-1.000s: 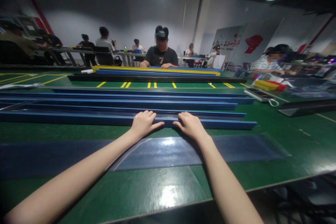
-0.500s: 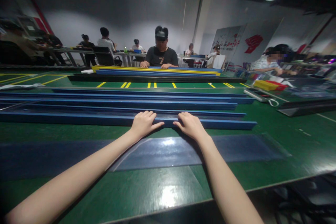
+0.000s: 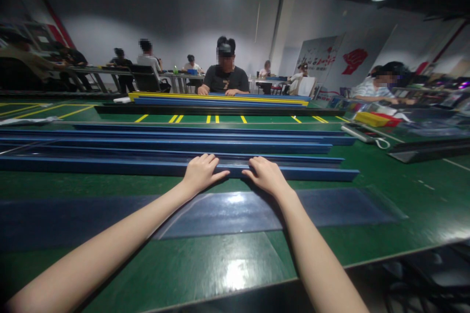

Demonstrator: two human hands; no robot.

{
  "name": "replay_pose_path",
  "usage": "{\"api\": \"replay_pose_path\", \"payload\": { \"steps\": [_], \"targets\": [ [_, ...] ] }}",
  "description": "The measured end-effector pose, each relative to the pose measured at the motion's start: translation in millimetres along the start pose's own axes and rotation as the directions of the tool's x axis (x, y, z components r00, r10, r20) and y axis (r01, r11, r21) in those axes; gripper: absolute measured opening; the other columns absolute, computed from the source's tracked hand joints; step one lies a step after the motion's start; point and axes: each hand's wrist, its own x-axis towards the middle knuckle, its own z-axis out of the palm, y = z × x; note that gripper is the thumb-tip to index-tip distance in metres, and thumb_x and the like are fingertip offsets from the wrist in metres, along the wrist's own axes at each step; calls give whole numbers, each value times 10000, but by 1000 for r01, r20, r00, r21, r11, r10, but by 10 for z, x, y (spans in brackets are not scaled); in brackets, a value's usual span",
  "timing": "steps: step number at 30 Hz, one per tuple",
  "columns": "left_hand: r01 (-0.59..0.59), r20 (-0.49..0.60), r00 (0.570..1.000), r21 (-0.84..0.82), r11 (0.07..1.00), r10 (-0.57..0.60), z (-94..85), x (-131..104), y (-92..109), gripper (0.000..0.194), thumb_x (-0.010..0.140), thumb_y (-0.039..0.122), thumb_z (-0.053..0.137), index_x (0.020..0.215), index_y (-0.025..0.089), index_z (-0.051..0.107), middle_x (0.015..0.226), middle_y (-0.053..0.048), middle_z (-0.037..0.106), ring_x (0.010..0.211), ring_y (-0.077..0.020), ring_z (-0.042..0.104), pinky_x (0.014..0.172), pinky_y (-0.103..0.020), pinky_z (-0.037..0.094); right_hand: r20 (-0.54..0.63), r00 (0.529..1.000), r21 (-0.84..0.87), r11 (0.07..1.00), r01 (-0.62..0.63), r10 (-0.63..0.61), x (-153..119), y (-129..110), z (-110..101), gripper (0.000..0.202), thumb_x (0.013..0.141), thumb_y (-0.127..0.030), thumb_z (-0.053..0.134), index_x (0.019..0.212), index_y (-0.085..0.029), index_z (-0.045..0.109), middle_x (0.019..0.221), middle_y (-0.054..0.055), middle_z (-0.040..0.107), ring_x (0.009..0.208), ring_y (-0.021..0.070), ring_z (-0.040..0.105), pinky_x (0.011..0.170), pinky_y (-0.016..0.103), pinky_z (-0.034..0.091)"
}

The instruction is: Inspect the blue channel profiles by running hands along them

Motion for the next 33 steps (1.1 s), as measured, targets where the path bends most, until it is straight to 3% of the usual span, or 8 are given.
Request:
{"api": "replay_pose_path", "payload": {
  "steps": [13, 33],
  "targets": [
    [-12, 23, 1000, 14, 1000, 12, -23, 5, -3, 459, 811, 562, 366, 788, 150, 567, 865, -73, 592, 813, -206, 519, 633, -303, 348, -1, 1000, -8, 1000, 3, -3, -1, 3, 6, 254, 846, -406, 406, 754, -189, 500, 806, 41, 574, 745, 153, 520, 591, 234, 326],
    [-19, 14, 1000, 27, 999, 19, -24, 6, 6, 459, 812, 556, 368, 788, 147, 577, 847, -82, 590, 795, -205, 514, 629, -301, 350, 0, 1000, -4, 1000, -5, 5, 1, 5, 10, 259, 843, -413, 409, 757, -188, 506, 809, 40, 573, 755, 154, 521, 601, 234, 333]
  ]
}}
